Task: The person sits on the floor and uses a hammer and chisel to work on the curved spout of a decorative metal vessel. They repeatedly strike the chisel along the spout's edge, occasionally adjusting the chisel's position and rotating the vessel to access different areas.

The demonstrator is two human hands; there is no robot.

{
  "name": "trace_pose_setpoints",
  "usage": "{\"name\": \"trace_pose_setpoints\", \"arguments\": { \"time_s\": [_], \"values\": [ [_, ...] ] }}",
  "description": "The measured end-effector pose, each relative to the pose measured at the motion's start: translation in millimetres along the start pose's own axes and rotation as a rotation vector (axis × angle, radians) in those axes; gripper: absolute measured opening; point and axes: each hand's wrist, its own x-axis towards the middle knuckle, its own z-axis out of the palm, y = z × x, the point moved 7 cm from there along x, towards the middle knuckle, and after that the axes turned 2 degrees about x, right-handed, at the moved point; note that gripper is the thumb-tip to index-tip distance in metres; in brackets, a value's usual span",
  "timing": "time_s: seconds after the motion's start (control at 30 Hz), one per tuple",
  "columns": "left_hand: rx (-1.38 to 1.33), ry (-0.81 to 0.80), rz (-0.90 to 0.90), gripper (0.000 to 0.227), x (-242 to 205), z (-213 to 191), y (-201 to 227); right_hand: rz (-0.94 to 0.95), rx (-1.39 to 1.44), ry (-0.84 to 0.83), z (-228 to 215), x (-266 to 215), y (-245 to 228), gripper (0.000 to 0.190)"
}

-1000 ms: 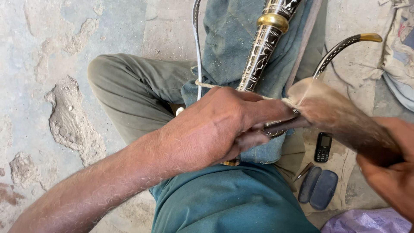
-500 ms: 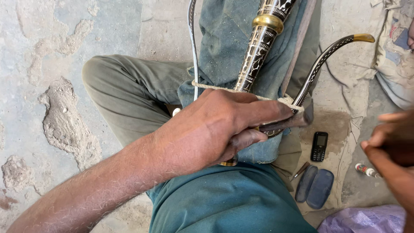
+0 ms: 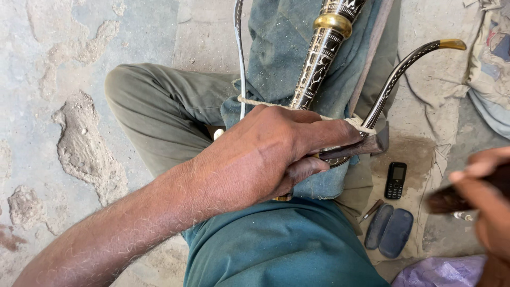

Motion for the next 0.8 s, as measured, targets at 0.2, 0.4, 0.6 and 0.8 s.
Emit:
{"name": "trace_pose_setpoints", "arguments": {
  "time_s": [0.2,0.4,0.6,0.8],
  "values": [
    [-0.123,0.127,-0.087,0.028,2,-38,34,-0.024,0.205,0.047,41,-14,8,0.032],
    [-0.064,0.15,-0.071,0.025,-8,-18,17,0.291,0.547,0.208,101,-13,108,0.045],
    [-0.015,-0.049,-0.104,0.03,4,9,-8,0.201,0.508,0.169,78,-12,80,0.044],
    [0.044,-0.082,0.058,0.033,15,9,2,-0.087,0.278,0.073,13,-13,26,0.034]
  ]
}}
